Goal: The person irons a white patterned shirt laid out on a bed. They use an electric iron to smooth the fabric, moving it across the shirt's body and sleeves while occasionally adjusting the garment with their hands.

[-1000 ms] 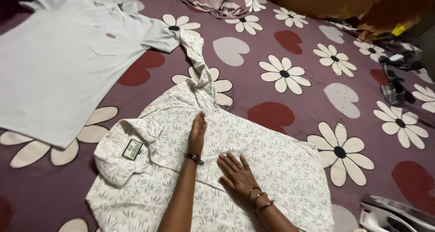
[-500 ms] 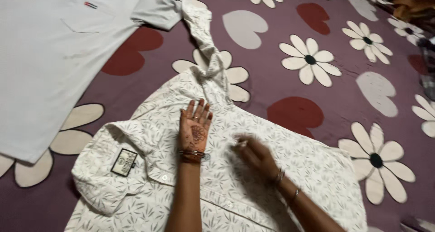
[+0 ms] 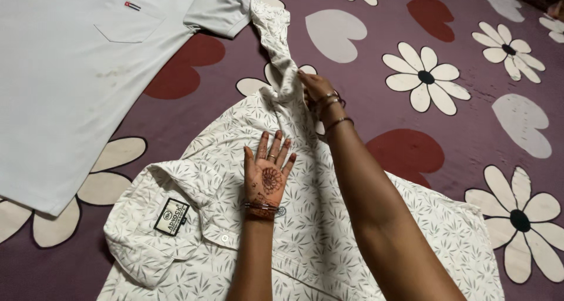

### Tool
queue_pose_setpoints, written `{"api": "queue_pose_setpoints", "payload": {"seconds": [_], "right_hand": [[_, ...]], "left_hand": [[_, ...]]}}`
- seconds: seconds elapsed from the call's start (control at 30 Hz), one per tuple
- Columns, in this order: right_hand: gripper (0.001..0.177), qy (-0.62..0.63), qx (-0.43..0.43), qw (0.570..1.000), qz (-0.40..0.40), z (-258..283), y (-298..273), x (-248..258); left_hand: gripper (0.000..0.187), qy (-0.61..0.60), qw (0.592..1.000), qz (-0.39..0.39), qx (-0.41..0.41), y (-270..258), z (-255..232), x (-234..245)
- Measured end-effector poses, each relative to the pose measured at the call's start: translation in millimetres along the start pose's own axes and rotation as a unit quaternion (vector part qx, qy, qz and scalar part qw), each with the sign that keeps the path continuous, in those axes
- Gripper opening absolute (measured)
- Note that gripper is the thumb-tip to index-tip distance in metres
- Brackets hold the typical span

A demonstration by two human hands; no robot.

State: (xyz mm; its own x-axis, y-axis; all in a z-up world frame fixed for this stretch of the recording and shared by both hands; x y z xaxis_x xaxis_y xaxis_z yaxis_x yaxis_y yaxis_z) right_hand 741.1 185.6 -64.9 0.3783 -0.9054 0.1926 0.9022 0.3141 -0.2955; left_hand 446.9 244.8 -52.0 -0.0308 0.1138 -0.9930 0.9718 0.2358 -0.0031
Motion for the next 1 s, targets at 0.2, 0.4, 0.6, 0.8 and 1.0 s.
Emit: {"api": "queue_pose_setpoints", "payload": {"seconds": [0.2, 0.4, 0.6, 0.8, 1.0], "right_hand": [[0.028, -0.046, -0.043, 0.997, 0.034, 9, 1, -17], [0.065, 0.296, 0.121, 0.947, 0.025, 40, -27, 1], [0.068, 0.501, 0.154, 0.844, 0.111, 108, -126, 31], [0.029, 0.285, 0.225, 0.863, 0.353, 78, -276, 89], [0.015, -0.196, 0.238, 0.85, 0.427, -69, -453, 97]], "left_hand": [[0.087, 0.02, 0.999, -0.013, 0.023, 1, 6, 5], [0.088, 0.047, 0.998, -0.029, 0.027, 4, 9, 12], [0.091, 0.032, 0.998, -0.046, 0.035, 9, 12, 20], [0.091, -0.003, 0.997, -0.072, 0.035, 11, 10, 34], [0.105, 0.084, 0.978, -0.19, -0.005, 1, -7, 46]]}}
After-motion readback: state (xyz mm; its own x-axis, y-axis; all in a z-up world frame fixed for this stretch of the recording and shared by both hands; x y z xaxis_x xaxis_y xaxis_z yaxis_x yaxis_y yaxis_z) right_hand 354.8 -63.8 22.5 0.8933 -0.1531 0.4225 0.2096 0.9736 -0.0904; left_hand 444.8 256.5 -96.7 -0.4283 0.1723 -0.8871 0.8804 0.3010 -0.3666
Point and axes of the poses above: each hand's wrist, its own y-axis towards the middle knuckle, its own x-axis out of the back of the hand, z = x × y, the point moved 10 cm from there along y, towards the middle knuckle
